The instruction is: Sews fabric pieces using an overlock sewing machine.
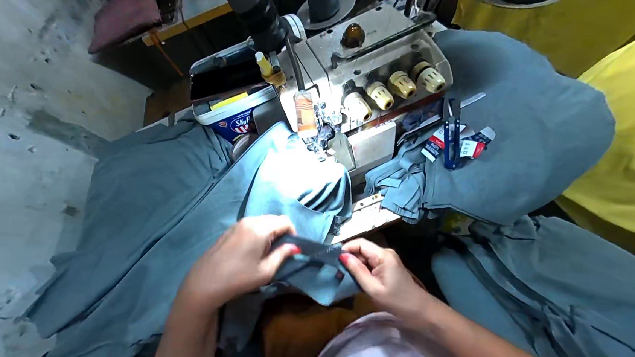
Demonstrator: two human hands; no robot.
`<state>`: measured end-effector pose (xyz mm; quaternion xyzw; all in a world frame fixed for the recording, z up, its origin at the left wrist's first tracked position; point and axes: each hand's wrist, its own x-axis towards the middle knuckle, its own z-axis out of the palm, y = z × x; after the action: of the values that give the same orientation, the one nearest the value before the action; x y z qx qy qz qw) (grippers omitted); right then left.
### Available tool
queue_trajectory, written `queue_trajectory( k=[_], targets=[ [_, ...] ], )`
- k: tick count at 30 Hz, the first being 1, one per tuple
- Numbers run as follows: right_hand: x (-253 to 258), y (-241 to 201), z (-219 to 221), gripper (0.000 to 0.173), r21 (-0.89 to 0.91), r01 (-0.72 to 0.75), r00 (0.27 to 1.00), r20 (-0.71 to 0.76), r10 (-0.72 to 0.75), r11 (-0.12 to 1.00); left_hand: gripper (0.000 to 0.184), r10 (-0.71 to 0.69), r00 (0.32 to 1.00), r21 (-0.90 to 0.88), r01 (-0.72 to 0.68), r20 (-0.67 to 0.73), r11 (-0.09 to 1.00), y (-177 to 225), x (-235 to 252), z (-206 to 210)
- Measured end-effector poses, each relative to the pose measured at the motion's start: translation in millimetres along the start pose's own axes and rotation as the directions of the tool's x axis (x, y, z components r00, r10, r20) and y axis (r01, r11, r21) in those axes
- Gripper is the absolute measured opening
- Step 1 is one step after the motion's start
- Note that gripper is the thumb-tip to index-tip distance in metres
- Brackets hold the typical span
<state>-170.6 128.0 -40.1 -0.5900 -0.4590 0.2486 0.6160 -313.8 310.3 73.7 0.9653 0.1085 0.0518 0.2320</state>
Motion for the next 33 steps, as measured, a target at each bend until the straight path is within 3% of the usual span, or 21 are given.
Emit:
queue_trajectory(
  k=[3, 5, 7, 12, 18, 21, 23, 25, 30, 33],
  targets=[
    [37, -5, 8, 0.017, -0.069, 0.105, 0.96, -0.255, -0.119, 0.992, 0.013, -0.031, 0.961, 0.074, 0.053, -0.275, 0.996, -10, 31, -3],
    [60, 6, 10, 0.012, -0.181, 0.144, 0.902, -0.38, -0.205, 0.973, 0.014, 0.015, 0.928, 0.142, 0.041, -0.372, 0.989, -15, 54, -3],
    [78, 15, 9, 0.011, -0.198, 0.11, 0.887, -0.422, -0.186, 0.974, 0.014, 0.091, 0.903, 0.192, -0.009, -0.421, 0.981, -24, 74, 1],
    [90, 16, 2, 0.009, -0.03, 0.002, 0.932, -0.363, -0.013, 1.0, 0.024, -0.197, 0.92, -0.09, 0.177, -0.338, 0.98, -42, 93, 11],
    [77, 9, 6, 0.007, 0.013, 0.006, 0.951, -0.309, -0.002, 1.0, 0.023, -0.255, 0.943, -0.182, 0.218, -0.214, 0.959, -42, 91, 9],
    [74, 6, 9, 0.007, 0.014, 0.006, 0.957, -0.292, -0.001, 1.0, 0.023, -0.189, 0.951, -0.073, 0.177, -0.245, 0.982, -40, 94, 12],
    [75, 10, 8, 0.019, -0.041, 0.073, 0.964, -0.254, -0.081, 0.996, 0.023, -0.098, 0.954, 0.025, 0.109, -0.285, 0.994, -44, 97, 18],
    [78, 9, 6, 0.027, -0.105, 0.043, 0.971, -0.23, -0.067, 0.994, 0.023, -0.055, 0.949, 0.103, 0.091, -0.309, 0.991, -45, 100, 22],
    [80, -1, 7, 0.039, -0.122, -0.031, 0.949, -0.315, -0.009, 0.992, 0.029, -0.344, 0.884, 0.019, 0.369, -0.315, 0.929, -21, 107, 20],
    [87, -1, 10, 0.034, -0.122, -0.016, 0.925, -0.378, -0.031, 0.992, 0.038, -0.397, 0.833, -0.011, 0.426, -0.386, 0.905, -18, 113, 25]
  ],
)
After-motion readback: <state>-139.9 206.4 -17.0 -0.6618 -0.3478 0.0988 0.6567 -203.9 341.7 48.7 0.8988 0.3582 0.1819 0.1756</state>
